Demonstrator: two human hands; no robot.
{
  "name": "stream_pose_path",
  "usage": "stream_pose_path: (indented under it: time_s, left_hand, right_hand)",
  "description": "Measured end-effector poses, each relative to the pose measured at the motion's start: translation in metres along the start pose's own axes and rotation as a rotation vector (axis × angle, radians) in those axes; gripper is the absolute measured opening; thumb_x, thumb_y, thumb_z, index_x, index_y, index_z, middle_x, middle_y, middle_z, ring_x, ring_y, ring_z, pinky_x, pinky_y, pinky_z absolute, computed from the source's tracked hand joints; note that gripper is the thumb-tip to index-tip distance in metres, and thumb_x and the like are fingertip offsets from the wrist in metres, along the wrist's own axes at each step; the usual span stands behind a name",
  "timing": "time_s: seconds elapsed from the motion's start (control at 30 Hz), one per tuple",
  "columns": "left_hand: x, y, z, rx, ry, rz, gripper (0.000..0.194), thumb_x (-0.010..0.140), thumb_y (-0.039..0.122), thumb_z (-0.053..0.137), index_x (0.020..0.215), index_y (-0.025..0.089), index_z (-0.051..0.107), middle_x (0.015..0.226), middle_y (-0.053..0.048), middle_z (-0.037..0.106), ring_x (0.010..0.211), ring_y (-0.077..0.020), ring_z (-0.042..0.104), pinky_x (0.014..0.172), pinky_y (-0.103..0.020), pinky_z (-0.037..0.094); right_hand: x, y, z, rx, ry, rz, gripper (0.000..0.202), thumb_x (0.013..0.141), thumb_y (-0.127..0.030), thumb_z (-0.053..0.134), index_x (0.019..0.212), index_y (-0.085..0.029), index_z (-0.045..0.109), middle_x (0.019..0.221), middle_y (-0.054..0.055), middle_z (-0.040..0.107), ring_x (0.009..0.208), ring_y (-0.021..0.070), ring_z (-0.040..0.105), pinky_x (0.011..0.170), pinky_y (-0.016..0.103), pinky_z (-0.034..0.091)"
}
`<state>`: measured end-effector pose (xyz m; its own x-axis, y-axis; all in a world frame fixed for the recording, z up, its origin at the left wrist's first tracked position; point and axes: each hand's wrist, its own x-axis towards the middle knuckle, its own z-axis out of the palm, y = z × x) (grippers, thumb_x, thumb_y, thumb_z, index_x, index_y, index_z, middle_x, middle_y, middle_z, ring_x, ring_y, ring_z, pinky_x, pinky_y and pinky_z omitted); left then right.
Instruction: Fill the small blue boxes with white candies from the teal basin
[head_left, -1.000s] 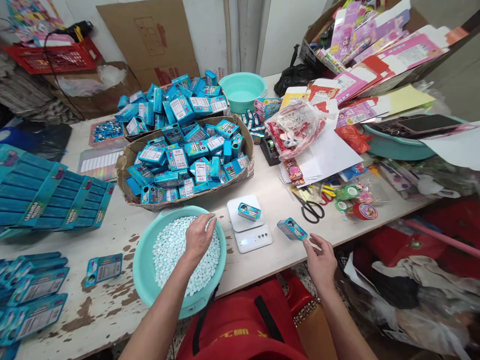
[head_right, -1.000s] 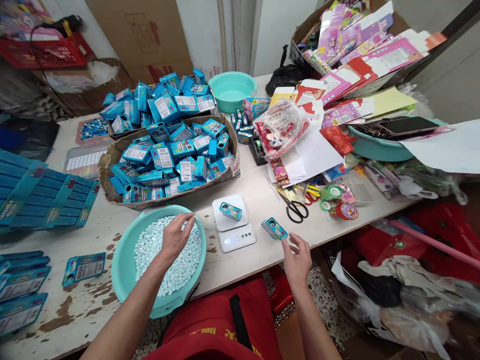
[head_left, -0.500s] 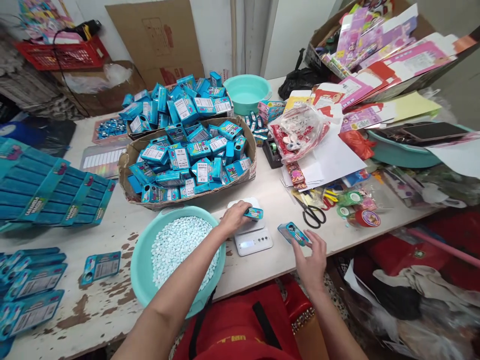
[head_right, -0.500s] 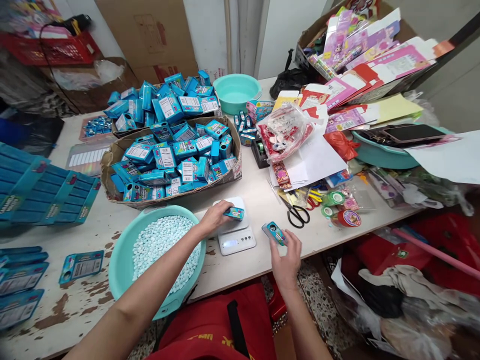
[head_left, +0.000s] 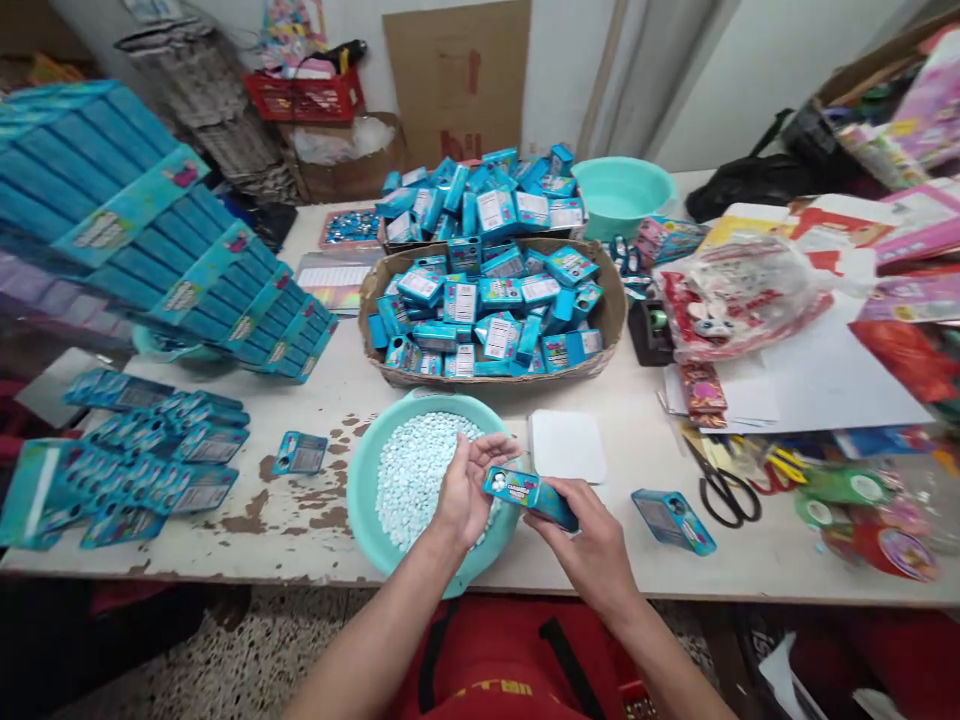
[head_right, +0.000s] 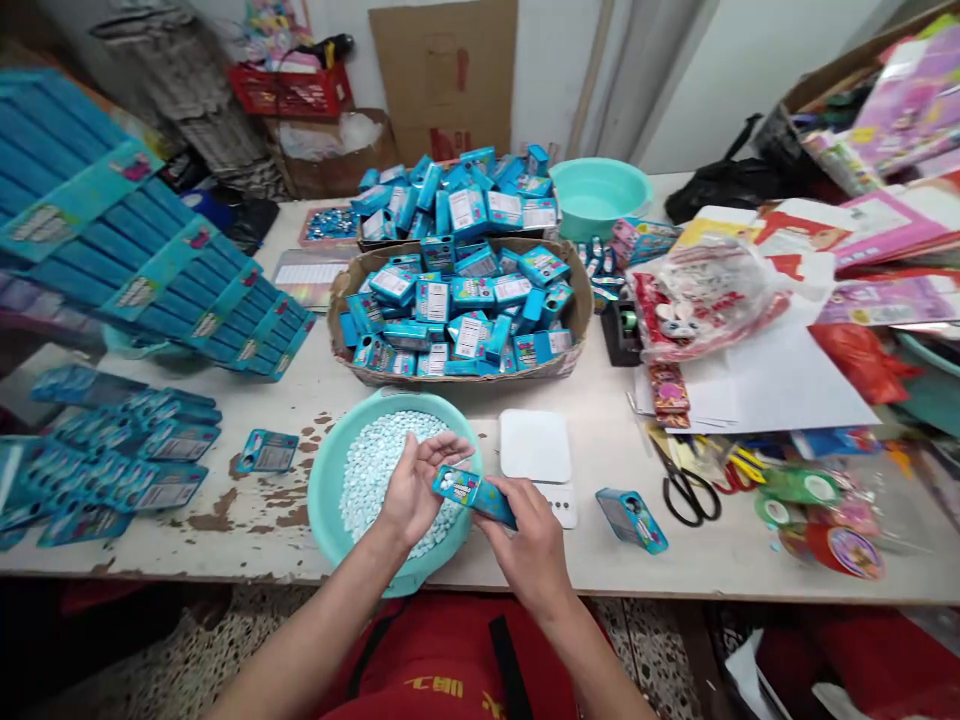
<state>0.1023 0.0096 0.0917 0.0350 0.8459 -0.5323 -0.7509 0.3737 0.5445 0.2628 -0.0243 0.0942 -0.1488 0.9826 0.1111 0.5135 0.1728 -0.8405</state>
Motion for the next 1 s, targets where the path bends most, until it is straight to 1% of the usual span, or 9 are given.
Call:
stream_pose_path:
  time_s: [0.1, 0.17, 0.37, 0.47, 0.63, 0.77, 0.9, 0.97, 1.0]
  left_hand:
    - [0.005, 0.004, -0.01, -0.089, 0.148, -0.039, 0.041, 0.081, 0.05, 0.054, 0.072, 0.011, 0.066, 0.074, -0.01, 0.067, 0.077, -0.0194, 0.065, 0.082, -0.032, 0.048]
    - [0.007, 0.005, -0.018, -0.153, 0.182, -0.051, 0.036, 0.082, 0.045, 0.055, 0.069, 0.012, 0.065, 0.07, -0.007, 0.066, 0.072, -0.0176, 0.065, 0.078, -0.031, 0.049]
    - [0.005, 0.016, -0.031, -0.17, 0.156, -0.032, 0.029, 0.085, 0.035, 0.053, 0.071, 0.012, 0.065, 0.072, -0.006, 0.064, 0.072, -0.0156, 0.064, 0.073, -0.027, 0.05]
    - [0.004, 0.018, -0.03, -0.142, 0.128, -0.019, 0.029, 0.084, 0.036, 0.055, 0.073, 0.012, 0.066, 0.074, -0.007, 0.064, 0.074, -0.016, 0.064, 0.077, -0.028, 0.05]
    - [0.006, 0.012, -0.025, -0.131, 0.113, -0.034, 0.027, 0.081, 0.036, 0.058, 0.073, 0.012, 0.067, 0.075, -0.007, 0.065, 0.076, -0.0173, 0.064, 0.085, -0.033, 0.049]
    - [0.008, 0.009, -0.025, -0.145, 0.13, -0.059, 0.025, 0.082, 0.033, 0.056, 0.072, 0.012, 0.066, 0.074, -0.007, 0.064, 0.075, -0.017, 0.064, 0.083, -0.033, 0.05]
    - [0.01, 0.01, -0.031, -0.148, 0.178, -0.066, 0.023, 0.082, 0.031, 0.055, 0.072, 0.013, 0.065, 0.072, -0.006, 0.063, 0.072, -0.0157, 0.063, 0.075, -0.029, 0.051]
    - [0.011, 0.012, -0.038, -0.076, 0.193, -0.064, 0.023, 0.081, 0.033, 0.055, 0.074, 0.013, 0.064, 0.075, -0.007, 0.063, 0.076, -0.0172, 0.063, 0.075, -0.03, 0.05]
    - [0.011, 0.014, -0.041, 0.016, 0.2, -0.051, 0.023, 0.08, 0.035, 0.055, 0.075, 0.014, 0.065, 0.079, -0.008, 0.064, 0.081, -0.019, 0.063, 0.077, -0.032, 0.05]
  right_hand:
    - [0.003, -0.002, 0.013, -0.032, -0.044, 0.006, 0.024, 0.079, -0.036, 0.063, 0.101, -0.025, 0.06, 0.091, 0.005, 0.064, 0.086, 0.0243, 0.062, 0.074, 0.036, 0.05]
    - [0.006, -0.002, 0.018, -0.041, -0.063, 0.01, 0.024, 0.079, -0.036, 0.063, 0.101, -0.025, 0.061, 0.091, 0.005, 0.064, 0.087, 0.0241, 0.062, 0.074, 0.035, 0.05]
    - [0.01, -0.008, 0.021, -0.015, -0.053, 0.038, 0.027, 0.078, -0.037, 0.065, 0.1, -0.023, 0.06, 0.09, 0.005, 0.064, 0.085, 0.0236, 0.062, 0.073, 0.034, 0.05]
    - [0.009, -0.014, 0.022, -0.003, -0.051, 0.033, 0.027, 0.078, -0.036, 0.064, 0.102, -0.024, 0.06, 0.092, 0.006, 0.064, 0.086, 0.0242, 0.062, 0.074, 0.035, 0.05]
    - [0.008, -0.013, 0.025, -0.012, -0.055, 0.042, 0.026, 0.078, -0.034, 0.064, 0.102, -0.025, 0.061, 0.093, 0.005, 0.065, 0.087, 0.0243, 0.062, 0.075, 0.035, 0.05]
    - [0.006, -0.006, 0.026, -0.014, -0.041, 0.078, 0.027, 0.076, -0.034, 0.066, 0.101, -0.024, 0.062, 0.091, 0.004, 0.065, 0.086, 0.0236, 0.062, 0.074, 0.034, 0.05]
    - [0.005, -0.003, 0.025, 0.049, -0.011, 0.13, 0.03, 0.073, -0.035, 0.069, 0.099, -0.023, 0.062, 0.089, 0.004, 0.065, 0.084, 0.0233, 0.062, 0.074, 0.034, 0.05]
    - [0.004, -0.002, 0.025, 0.1, 0.0, 0.174, 0.032, 0.07, -0.036, 0.071, 0.099, -0.023, 0.063, 0.091, 0.005, 0.066, 0.086, 0.0243, 0.062, 0.076, 0.035, 0.049]
    - [0.004, -0.001, 0.025, 0.14, 0.0, 0.202, 0.033, 0.069, -0.036, 0.072, 0.098, -0.023, 0.063, 0.092, 0.005, 0.066, 0.087, 0.0248, 0.062, 0.077, 0.036, 0.049]
